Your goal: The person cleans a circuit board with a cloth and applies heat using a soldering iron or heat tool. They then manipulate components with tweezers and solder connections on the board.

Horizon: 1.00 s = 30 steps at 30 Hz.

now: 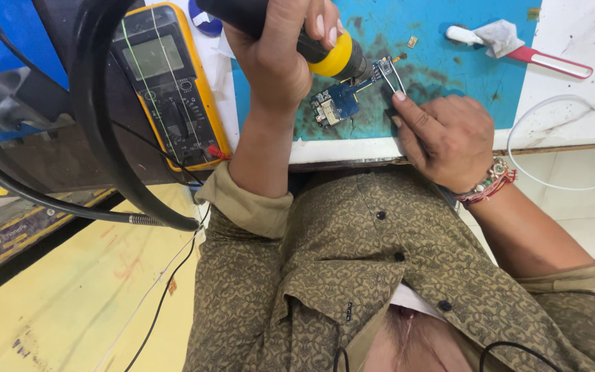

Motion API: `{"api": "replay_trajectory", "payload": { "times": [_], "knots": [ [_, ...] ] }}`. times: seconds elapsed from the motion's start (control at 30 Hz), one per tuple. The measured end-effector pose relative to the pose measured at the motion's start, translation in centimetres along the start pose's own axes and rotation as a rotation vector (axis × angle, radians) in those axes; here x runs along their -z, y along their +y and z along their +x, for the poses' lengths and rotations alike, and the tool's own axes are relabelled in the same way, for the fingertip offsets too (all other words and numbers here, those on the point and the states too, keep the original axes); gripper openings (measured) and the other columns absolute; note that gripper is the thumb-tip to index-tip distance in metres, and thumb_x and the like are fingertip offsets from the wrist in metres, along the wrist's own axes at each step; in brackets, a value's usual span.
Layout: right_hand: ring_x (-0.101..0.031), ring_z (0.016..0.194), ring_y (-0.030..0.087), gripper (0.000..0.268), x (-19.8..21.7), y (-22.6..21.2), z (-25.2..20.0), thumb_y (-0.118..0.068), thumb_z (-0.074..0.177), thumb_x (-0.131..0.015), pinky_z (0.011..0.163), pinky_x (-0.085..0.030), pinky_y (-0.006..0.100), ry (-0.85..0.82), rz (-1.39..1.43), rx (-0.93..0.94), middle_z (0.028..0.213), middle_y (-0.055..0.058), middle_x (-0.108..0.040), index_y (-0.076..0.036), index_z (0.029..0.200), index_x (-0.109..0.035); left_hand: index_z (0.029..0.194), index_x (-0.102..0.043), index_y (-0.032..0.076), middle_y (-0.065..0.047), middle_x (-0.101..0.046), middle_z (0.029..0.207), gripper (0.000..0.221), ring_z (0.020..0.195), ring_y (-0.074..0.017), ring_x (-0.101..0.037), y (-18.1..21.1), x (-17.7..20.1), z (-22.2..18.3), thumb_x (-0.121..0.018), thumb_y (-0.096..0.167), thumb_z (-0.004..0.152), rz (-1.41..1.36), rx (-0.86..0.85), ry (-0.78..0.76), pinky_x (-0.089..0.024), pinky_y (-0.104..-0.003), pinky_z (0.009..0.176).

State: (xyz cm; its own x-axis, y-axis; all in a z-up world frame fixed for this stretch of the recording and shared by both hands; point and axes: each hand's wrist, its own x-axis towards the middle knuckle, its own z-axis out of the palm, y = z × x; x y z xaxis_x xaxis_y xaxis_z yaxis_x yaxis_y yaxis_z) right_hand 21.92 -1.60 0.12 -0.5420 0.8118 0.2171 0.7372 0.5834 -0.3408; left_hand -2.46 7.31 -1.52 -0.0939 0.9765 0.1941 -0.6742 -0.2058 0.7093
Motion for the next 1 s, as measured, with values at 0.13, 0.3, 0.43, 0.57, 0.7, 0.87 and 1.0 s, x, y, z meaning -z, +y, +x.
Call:
{"api": "replay_trajectory", "payload": {
  "times": [0.13,0.3,0.43,0.57,0.7,0.87,1.0],
  "knots": [
    [-0.054,0.072,0.026,0.042,-0.06,0.04,-0.04,-0.013,0.097,-0.079,0.067,-0.042,0.041,-0.004,0.0,-0.004,0.081,0.004,-0.057,-0.011,0.138,-0.07,0.092,-0.061,0.0,-0.011,-0.057,0.072,0.016,0.062,-0.0244,-0.06,-0.13,0.14,-0.05,-0.058,0.003,0.108,-0.022,-0.004,0.007,-0.051,-0.037,0.063],
    [-0.054,0.073,0.026,0.042,-0.09,0.08,-0.01,-0.012,0.097,-0.079,0.068,-0.042,0.041,0.001,0.004,0.001,0.082,0.004,-0.057,-0.011,0.138,-0.07,0.096,-0.062,-0.001,-0.011,-0.057,0.076,0.012,0.063,-0.0237,-0.06,-0.43,0.34,-0.05,-0.059,0.003,0.107,-0.028,-0.037,-0.004,-0.051,-0.037,0.062],
    [-0.055,0.073,0.026,0.042,-0.07,0.14,0.04,-0.011,0.096,-0.078,0.068,-0.043,0.041,0.003,0.013,0.007,0.082,0.004,-0.058,-0.011,0.137,-0.07,0.095,-0.062,0.0,-0.012,-0.057,0.073,0.014,0.063,-0.0243,-0.059,-0.44,0.42,-0.2,-0.059,0.003,0.109,-0.042,-0.044,-0.009,-0.051,-0.037,0.062],
    [-0.055,0.073,0.026,0.042,-0.06,0.13,0.04,-0.01,0.095,-0.078,0.068,-0.043,0.041,0.001,0.014,0.009,0.082,0.004,-0.058,-0.01,0.136,-0.07,0.094,-0.062,-0.001,-0.012,-0.057,0.074,0.016,0.063,-0.0248,-0.06,-0.55,0.56,-0.13,-0.058,0.004,0.108,-0.036,-0.068,-0.026,-0.051,-0.037,0.063],
    [-0.055,0.073,0.026,0.042,-0.12,0.13,0.0,-0.01,0.095,-0.078,0.068,-0.043,0.041,0.0,0.008,0.005,0.082,0.004,-0.058,-0.011,0.136,-0.07,0.094,-0.061,-0.002,-0.013,-0.057,0.074,0.016,0.064,-0.0251,-0.06,-0.69,0.65,-0.1,-0.057,0.004,0.108,-0.036,-0.076,-0.026,-0.051,-0.038,0.063],
    [-0.055,0.073,0.026,0.041,-0.07,0.09,0.12,-0.01,0.095,-0.078,0.068,-0.043,0.041,0.0,0.004,0.004,0.082,0.004,-0.058,-0.011,0.135,-0.071,0.095,-0.062,-0.001,-0.012,-0.056,0.073,0.015,0.062,-0.024,-0.059,-0.46,0.28,-0.22,-0.057,0.004,0.109,-0.03,-0.054,0.009,-0.049,-0.037,0.062],
    [-0.055,0.073,0.026,0.041,-0.04,0.02,0.15,-0.011,0.095,-0.079,0.068,-0.043,0.041,0.003,0.007,0.001,0.081,0.004,-0.058,-0.011,0.135,-0.071,0.095,-0.062,0.0,-0.011,-0.056,0.072,0.015,0.061,-0.0239,-0.058,-0.38,0.08,-0.11,-0.057,0.005,0.108,-0.025,-0.059,0.008,-0.049,-0.037,0.062]
  ]
}}
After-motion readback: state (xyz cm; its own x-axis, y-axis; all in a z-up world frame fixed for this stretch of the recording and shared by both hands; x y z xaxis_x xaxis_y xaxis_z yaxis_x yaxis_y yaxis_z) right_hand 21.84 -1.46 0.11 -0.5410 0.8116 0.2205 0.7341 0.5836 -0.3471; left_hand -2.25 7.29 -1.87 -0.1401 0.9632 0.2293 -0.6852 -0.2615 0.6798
